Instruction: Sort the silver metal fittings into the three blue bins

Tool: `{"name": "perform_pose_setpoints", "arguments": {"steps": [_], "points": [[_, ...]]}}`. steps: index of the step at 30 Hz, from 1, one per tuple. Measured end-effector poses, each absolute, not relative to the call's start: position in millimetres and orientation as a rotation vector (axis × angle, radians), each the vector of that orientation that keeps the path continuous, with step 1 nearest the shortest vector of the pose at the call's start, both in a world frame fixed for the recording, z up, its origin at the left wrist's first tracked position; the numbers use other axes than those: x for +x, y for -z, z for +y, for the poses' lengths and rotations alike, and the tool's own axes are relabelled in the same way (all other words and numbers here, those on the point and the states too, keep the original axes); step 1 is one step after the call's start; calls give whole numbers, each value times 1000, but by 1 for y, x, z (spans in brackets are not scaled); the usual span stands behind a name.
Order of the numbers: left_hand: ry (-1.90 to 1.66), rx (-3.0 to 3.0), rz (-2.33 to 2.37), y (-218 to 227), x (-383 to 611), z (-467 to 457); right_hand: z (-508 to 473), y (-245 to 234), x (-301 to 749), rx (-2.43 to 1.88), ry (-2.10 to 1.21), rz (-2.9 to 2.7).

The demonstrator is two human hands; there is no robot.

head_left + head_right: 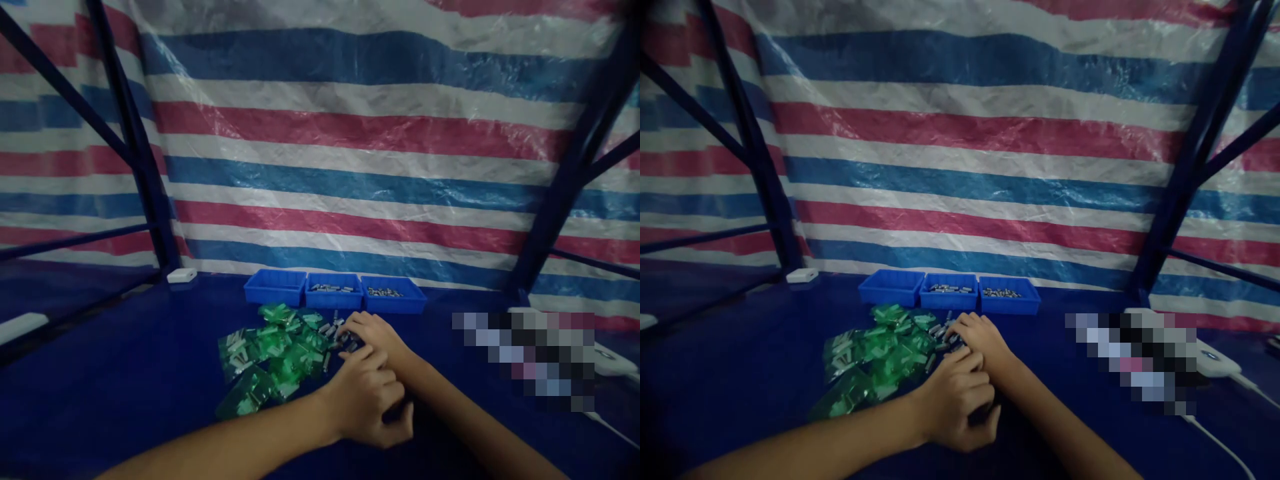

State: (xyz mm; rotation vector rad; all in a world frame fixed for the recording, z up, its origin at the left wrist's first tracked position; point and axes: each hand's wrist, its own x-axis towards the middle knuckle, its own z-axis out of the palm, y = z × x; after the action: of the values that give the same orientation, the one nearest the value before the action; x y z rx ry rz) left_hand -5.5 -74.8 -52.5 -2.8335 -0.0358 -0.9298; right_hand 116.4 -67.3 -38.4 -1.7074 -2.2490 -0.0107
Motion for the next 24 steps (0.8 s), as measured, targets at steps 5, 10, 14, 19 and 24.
{"name": "perform_pose_setpoints", "arguments": {"steps": [5, 10, 14, 19, 24], "points": [[895, -2754, -167, 54, -3, -62, -68, 48, 121, -1832, -18, -2085], [943, -2984, -352, 41, -5, -64, -66, 46, 128, -1816, -65, -2021], [1321, -3253, -699, 34, -6, -60, -64, 47, 135, -1702, -126, -1943], [1941, -3130, -1336, 41, 0, -41, -56, 54, 134, -1688, -148, -1832], [2049, -3052, -1519, 51, 6, -37, -54, 58, 135, -1667, -156, -1815]]}}
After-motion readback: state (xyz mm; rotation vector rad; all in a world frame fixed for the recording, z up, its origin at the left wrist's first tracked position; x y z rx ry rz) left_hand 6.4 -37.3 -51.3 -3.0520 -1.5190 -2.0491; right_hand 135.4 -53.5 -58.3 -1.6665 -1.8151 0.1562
